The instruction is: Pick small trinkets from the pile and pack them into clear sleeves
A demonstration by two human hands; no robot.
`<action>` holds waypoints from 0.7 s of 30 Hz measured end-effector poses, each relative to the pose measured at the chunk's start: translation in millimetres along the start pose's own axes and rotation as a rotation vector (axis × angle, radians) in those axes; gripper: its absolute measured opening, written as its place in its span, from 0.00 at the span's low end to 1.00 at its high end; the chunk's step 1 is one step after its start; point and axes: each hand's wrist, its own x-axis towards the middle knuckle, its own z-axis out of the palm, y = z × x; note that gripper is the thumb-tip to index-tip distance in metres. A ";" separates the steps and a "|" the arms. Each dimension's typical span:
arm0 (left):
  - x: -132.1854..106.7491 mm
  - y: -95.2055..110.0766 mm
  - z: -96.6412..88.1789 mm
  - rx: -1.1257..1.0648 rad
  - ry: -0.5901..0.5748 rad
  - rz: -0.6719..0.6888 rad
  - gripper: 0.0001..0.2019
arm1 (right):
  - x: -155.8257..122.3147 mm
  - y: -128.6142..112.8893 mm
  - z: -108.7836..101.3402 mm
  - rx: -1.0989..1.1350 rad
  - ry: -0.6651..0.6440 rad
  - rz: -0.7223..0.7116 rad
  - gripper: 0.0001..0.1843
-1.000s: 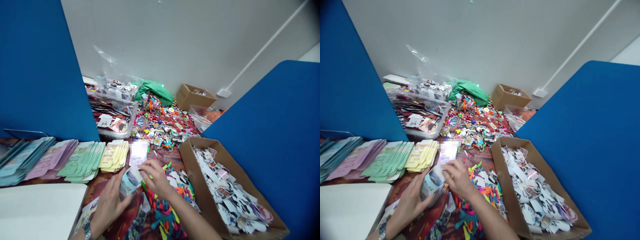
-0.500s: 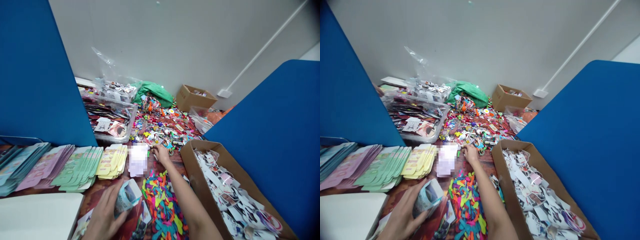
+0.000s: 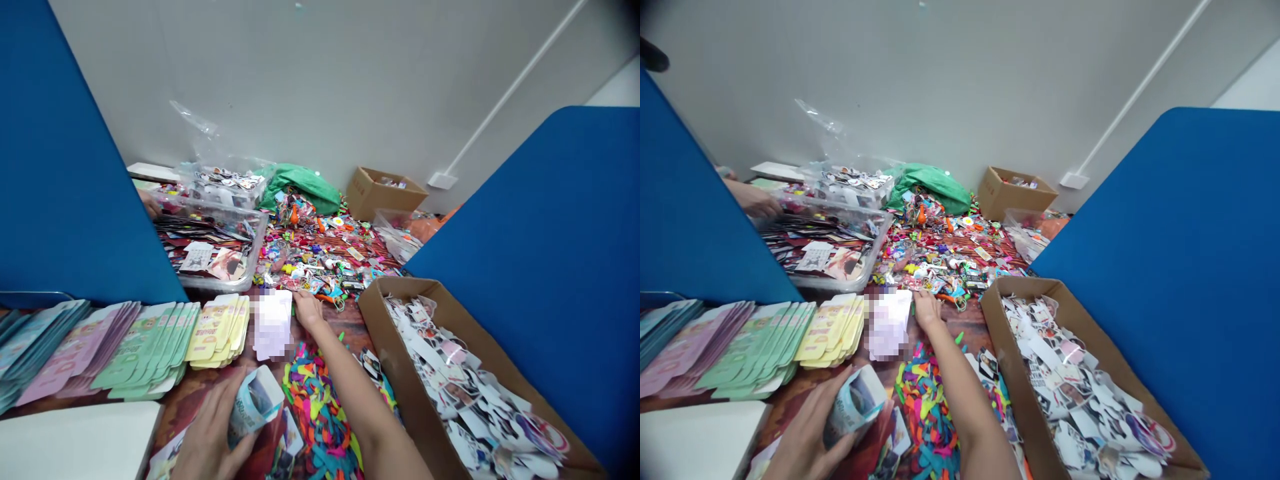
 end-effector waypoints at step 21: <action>7.8 6.6 -4.4 -0.060 -0.002 -0.059 0.35 | 9.2 30.8 -33.0 0.373 0.138 0.011 0.14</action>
